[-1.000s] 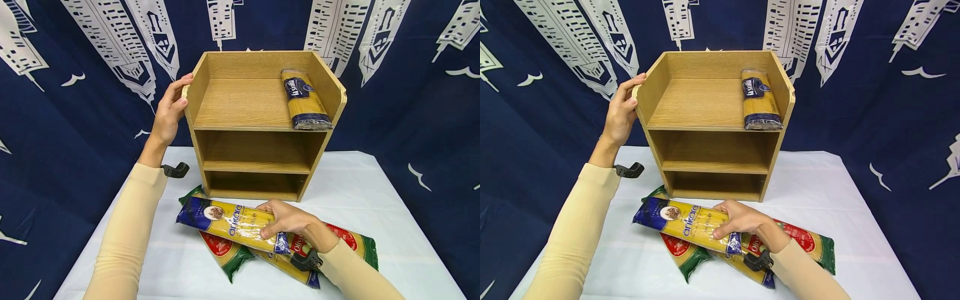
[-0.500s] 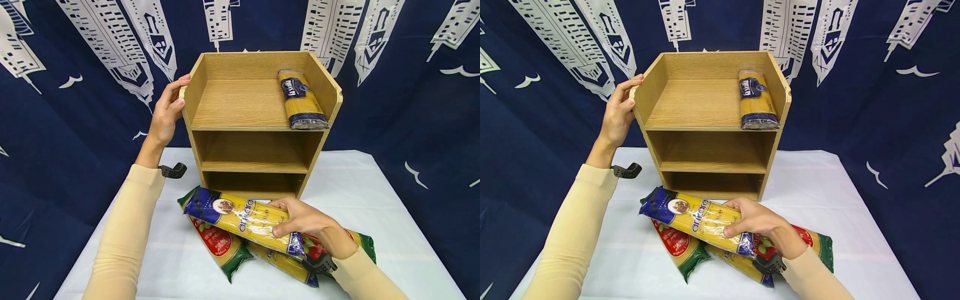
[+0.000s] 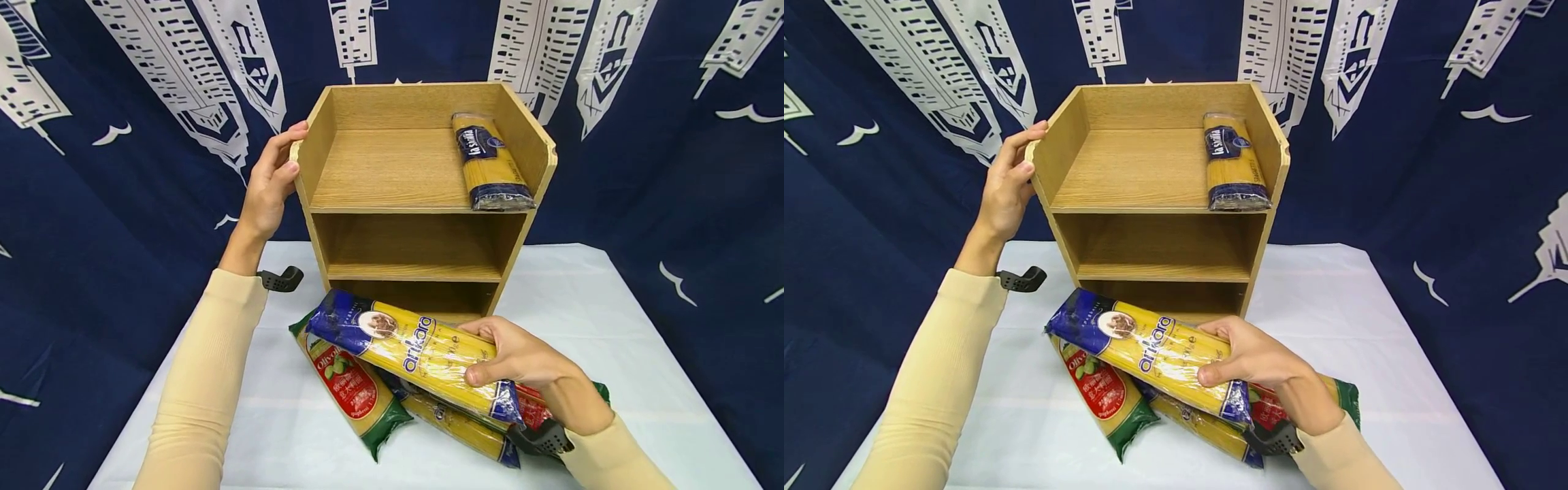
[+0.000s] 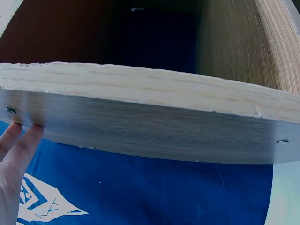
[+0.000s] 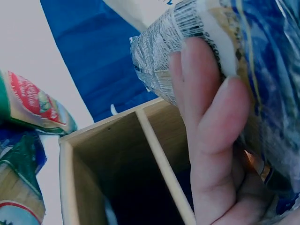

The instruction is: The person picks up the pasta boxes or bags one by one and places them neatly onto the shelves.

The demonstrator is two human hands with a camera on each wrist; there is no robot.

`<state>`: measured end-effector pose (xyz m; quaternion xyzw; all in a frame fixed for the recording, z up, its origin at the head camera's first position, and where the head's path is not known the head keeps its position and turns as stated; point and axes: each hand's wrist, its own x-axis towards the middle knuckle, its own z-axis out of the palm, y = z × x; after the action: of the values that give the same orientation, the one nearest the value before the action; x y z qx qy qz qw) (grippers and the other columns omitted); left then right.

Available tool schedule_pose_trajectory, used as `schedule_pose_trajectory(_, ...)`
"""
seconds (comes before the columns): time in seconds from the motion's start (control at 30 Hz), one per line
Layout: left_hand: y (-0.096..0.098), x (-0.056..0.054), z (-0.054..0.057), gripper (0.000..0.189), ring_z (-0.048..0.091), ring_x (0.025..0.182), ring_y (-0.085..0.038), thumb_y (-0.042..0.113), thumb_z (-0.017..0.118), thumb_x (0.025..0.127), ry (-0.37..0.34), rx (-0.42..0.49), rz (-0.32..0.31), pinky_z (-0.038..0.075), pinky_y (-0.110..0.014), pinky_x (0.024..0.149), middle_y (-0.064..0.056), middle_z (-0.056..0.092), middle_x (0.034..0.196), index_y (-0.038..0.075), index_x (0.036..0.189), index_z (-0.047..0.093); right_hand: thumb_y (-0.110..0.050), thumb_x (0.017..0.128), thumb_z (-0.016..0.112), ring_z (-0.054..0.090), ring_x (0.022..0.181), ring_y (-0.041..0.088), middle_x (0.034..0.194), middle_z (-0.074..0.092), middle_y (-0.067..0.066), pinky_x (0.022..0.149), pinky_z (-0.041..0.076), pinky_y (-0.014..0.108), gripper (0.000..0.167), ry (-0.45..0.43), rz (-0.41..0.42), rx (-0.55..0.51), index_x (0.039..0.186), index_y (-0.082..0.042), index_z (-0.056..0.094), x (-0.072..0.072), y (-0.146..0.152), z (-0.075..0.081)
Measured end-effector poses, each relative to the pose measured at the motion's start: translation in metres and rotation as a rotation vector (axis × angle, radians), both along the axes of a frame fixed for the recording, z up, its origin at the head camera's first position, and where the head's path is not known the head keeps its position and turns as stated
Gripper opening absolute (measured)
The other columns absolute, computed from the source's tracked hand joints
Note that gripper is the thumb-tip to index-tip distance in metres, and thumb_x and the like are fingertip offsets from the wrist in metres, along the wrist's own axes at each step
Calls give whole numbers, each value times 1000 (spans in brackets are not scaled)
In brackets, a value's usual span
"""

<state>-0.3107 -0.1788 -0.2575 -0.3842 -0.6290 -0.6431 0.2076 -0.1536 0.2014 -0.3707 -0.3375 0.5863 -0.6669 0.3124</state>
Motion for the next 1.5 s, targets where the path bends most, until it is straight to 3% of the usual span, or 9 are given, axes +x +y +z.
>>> schedule_pose_trajectory(0.2,-1,-1,1,45,45,135,-33,12,49,96,0,4,-1,49,-38,95,-10,45,155,7,141,55,-4,90,74,69,106,27,124,66,29,93,55,43,55,11,-33,-34,137,14,51,10,9,16)
schedule_pose_trajectory(0.5,1,1,0,45,46,134,-33,13,49,96,-8,0,7,49,-39,96,-8,45,155,8,140,55,-4,94,70,73,95,23,114,70,27,82,58,40,46,39,-75,-83,133,13,53,19,18,30)
schedule_pose_trajectory(0.73,1,0,-1,46,45,135,-34,16,50,95,-2,-10,21,48,-41,97,-8,45,155,9,141,55,1,97,62,74,93,29,114,71,26,76,59,42,40,28,-80,-180,135,12,52,27,18,43)
schedule_pose_trajectory(1.07,2,3,1,46,44,137,-32,19,51,96,-14,-15,39,47,-45,100,-6,46,155,10,141,55,0,100,57,75,93,32,115,71,26,75,58,43,37,5,-179,-185,135,10,52,44,15,70)
schedule_pose_trajectory(1.2,2,4,1,46,44,137,-32,19,52,96,-13,-12,41,46,-45,100,-6,46,155,10,141,55,2,101,52,74,96,32,117,70,26,78,58,42,35,17,-184,-235,135,11,50,50,14,76)
schedule_pose_trajectory(1.33,3,3,0,46,44,137,-32,18,51,96,-8,-7,34,46,-44,100,-6,45,155,9,141,55,5,102,45,73,99,33,118,69,25,80,57,44,33,-11,-193,-273,135,11,49,56,15,84)
schedule_pose_trajectory(1.5,3,3,-1,45,44,137,-32,17,51,96,-8,5,24,46,-43,100,-8,45,156,8,141,54,7,103,41,74,96,31,115,71,23,78,58,40,31,-66,-264,-259,132,10,50,58,15,92)
